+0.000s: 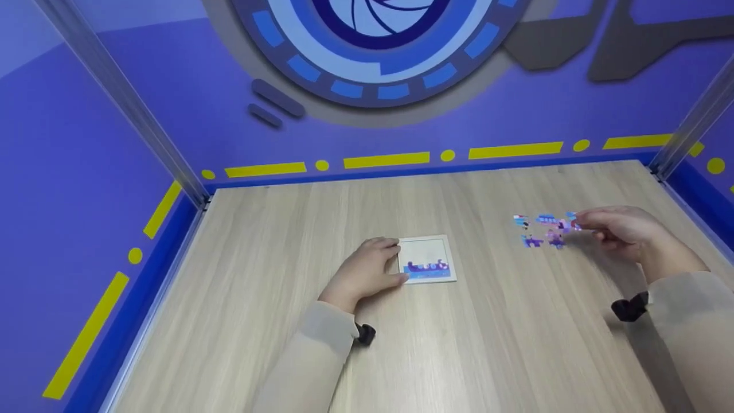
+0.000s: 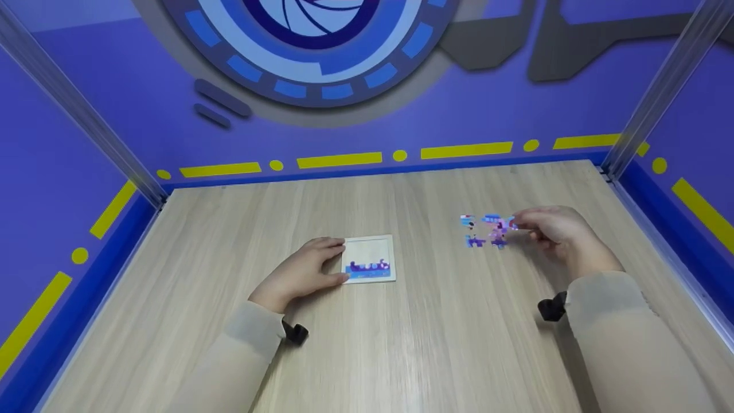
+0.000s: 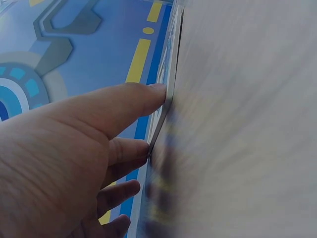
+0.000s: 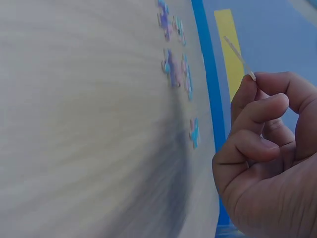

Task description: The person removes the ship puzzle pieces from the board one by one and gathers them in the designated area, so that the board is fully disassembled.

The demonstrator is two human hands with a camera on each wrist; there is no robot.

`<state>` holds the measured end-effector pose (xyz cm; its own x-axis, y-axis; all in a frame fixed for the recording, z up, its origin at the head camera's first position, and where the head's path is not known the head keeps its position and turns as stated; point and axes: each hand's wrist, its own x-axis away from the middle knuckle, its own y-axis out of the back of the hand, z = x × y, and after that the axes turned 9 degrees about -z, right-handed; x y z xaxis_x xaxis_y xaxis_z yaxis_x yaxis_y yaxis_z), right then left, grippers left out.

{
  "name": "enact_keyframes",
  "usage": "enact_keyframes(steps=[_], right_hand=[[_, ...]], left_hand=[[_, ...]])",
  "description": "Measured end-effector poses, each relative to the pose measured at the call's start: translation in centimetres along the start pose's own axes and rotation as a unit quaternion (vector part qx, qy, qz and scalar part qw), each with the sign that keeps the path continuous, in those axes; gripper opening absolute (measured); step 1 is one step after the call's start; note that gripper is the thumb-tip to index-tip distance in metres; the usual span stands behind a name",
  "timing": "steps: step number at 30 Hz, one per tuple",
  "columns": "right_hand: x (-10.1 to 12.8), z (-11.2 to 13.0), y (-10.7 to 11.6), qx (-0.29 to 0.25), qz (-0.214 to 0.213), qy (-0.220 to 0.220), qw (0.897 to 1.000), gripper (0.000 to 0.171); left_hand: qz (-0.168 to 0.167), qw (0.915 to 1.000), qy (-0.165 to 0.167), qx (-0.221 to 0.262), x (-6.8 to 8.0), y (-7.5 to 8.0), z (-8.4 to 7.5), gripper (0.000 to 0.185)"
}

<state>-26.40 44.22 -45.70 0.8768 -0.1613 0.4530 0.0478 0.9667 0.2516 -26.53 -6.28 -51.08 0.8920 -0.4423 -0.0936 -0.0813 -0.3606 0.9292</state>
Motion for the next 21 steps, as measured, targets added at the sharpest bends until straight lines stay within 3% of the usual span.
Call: enact_keyframes(steps=[11,21], right_hand=[[-1.0,-1.6,1.3,0.088,-0.075,0.012,0.993,0.015],[-1.1,-1.6,1.7,0.11,-0.084,0.017,0.99,0.018]], left_hand=[[-0.002,1.0,-0.004,0.0,-0.1,0.0,0.1,0.074],[-0.002,1.0,-0.005,0.003,0.0,0.2,0.1,0.073]])
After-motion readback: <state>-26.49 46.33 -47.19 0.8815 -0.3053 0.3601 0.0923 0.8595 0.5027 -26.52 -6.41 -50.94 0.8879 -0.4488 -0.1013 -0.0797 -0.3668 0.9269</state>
